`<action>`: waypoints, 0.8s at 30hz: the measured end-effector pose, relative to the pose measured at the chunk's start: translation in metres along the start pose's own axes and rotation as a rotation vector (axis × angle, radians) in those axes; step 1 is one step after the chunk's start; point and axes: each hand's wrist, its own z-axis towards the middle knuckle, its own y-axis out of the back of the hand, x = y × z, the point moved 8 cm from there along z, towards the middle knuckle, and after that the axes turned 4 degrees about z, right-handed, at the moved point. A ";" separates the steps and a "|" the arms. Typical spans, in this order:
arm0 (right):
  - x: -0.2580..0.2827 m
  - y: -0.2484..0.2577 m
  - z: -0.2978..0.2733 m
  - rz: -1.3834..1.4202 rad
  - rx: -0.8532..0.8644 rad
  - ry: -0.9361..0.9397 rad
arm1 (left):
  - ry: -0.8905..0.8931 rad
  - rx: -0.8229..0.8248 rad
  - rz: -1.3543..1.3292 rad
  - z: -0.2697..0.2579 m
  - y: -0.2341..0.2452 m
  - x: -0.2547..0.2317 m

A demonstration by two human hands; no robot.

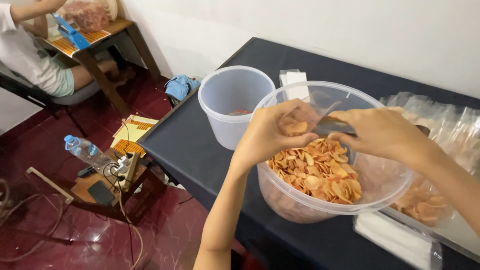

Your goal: The person is using tongs to pick up chips from a large plastic container and place them into small plastic bags for packaging.

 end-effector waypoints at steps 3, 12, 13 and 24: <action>0.008 -0.005 0.004 -0.020 0.040 0.023 | 0.002 0.000 -0.033 0.000 0.000 -0.002; 0.012 -0.018 -0.002 -0.103 0.154 0.076 | 0.036 0.006 0.021 0.001 -0.001 0.005; 0.012 -0.019 -0.002 -0.102 0.153 0.076 | 0.036 0.007 0.022 0.001 -0.001 0.004; 0.015 -0.021 -0.007 -0.146 0.216 0.072 | 0.069 0.018 0.001 0.001 0.000 0.001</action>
